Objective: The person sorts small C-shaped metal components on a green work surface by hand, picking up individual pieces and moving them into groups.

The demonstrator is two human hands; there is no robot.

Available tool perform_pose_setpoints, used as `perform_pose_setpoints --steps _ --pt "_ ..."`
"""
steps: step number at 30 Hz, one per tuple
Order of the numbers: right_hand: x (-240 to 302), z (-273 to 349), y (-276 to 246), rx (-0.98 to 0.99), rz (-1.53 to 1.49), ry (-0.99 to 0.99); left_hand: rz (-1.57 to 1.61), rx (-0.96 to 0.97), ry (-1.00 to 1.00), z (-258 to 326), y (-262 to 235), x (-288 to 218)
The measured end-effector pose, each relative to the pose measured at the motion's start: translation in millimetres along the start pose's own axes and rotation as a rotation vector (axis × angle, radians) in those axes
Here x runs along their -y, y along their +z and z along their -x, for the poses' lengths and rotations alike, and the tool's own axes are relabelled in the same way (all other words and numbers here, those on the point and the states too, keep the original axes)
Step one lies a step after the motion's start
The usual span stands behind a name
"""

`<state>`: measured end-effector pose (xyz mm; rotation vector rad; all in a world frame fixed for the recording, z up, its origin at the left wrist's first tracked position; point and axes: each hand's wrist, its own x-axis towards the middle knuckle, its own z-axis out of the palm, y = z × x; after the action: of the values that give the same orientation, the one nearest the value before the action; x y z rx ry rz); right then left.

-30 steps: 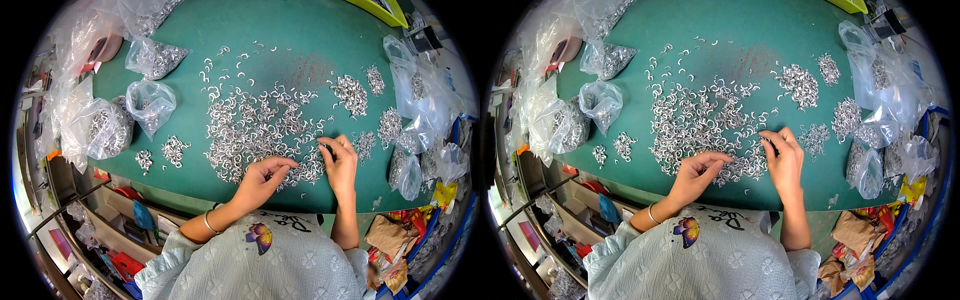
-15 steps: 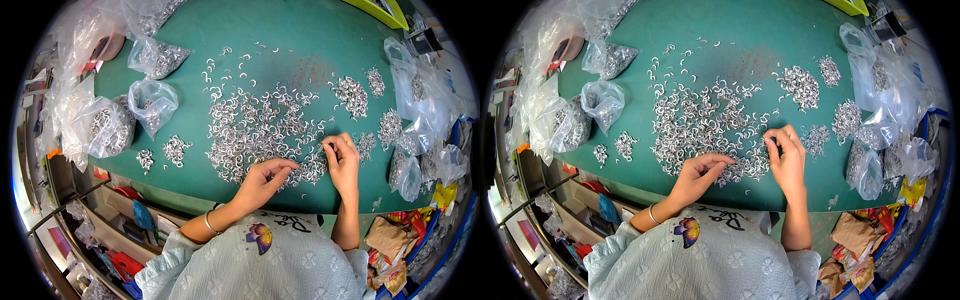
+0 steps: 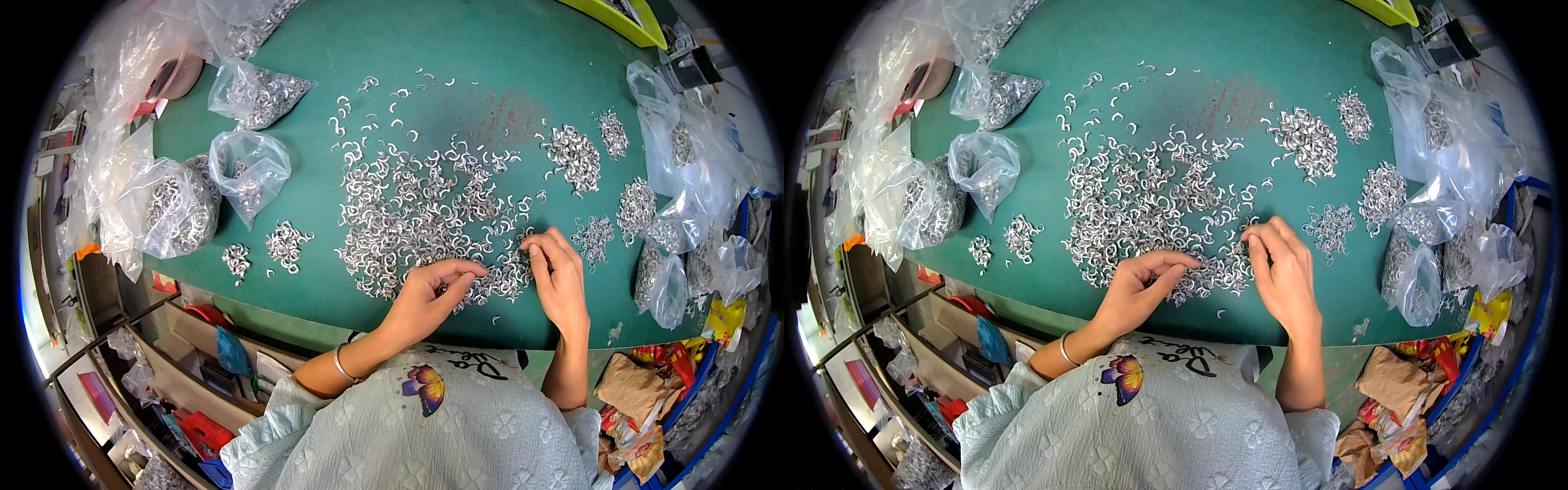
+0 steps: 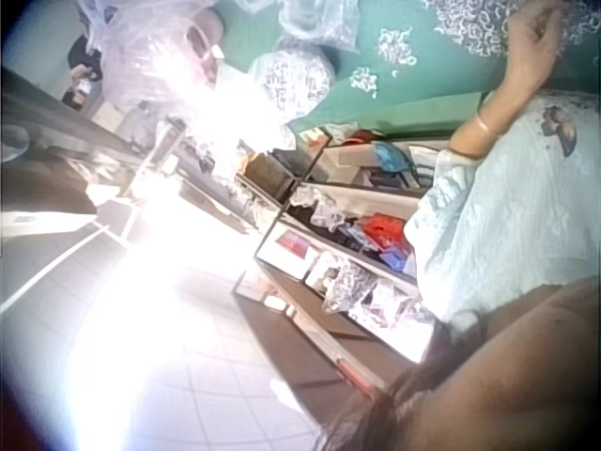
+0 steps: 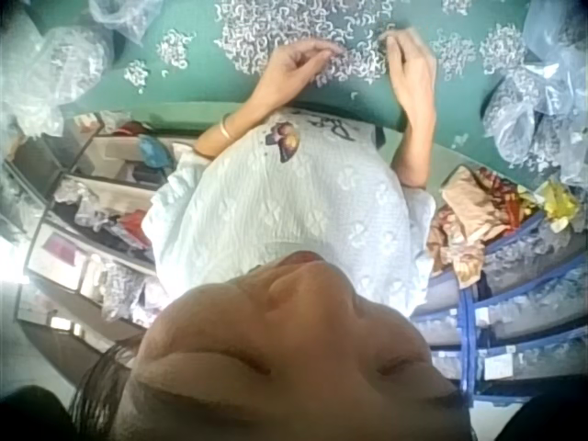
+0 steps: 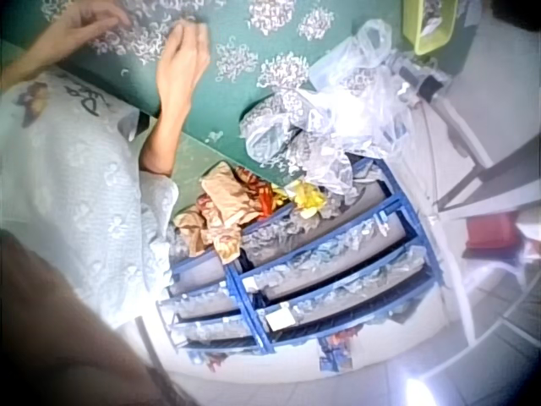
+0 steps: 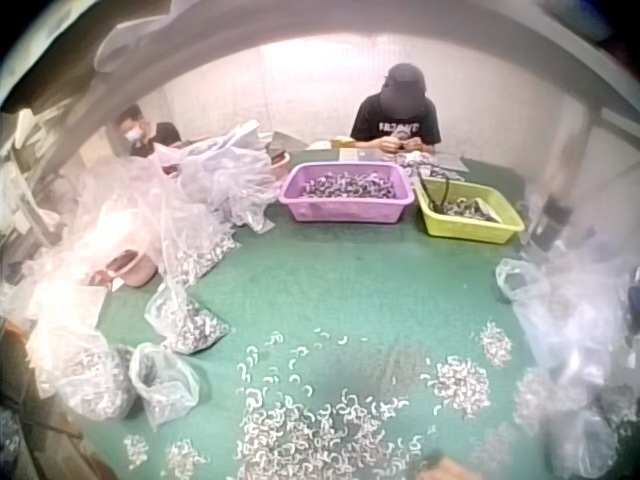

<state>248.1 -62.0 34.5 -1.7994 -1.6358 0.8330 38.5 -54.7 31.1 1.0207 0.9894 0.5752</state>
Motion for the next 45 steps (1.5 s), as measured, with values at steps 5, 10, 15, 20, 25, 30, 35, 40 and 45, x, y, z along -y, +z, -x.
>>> perform_pose_setpoints --steps 5,10,15,20,25,30,35,40,45 --pt "1.5 -3.2 7.3 -0.080 0.179 0.036 -0.012 0.015 0.000 -0.7 -0.6 1.7" --pt "-8.6 -3.5 17.8 -0.116 0.234 -0.070 -0.019 0.005 -0.009 -1.0 -0.2 2.4" --pt "-7.0 -4.3 15.0 -0.089 0.049 -0.013 -0.009 0.012 -0.008 -0.7 -1.7 5.3" --pt "-18.0 2.7 9.2 -0.049 -0.667 0.264 -0.007 0.017 0.000 -0.8 -2.1 4.9" --pt "-28.5 1.1 -0.1 0.135 -1.434 0.152 0.019 0.022 0.000 -0.7 -2.9 2.5" --pt "-20.4 -0.3 2.1 -0.019 -1.238 0.353 0.014 0.008 0.013 -0.8 -3.1 4.8" --pt "6.0 3.7 5.9 -0.010 -0.008 0.091 -0.230 -0.015 0.016 4.4 2.9 7.8" --pt "2.5 19.9 9.6 -0.039 0.183 0.056 -0.641 0.070 0.202 9.2 2.4 9.2" --pt "1.0 24.4 -1.0 -0.066 0.145 0.162 -0.896 0.166 0.199 21.7 0.8 9.2"
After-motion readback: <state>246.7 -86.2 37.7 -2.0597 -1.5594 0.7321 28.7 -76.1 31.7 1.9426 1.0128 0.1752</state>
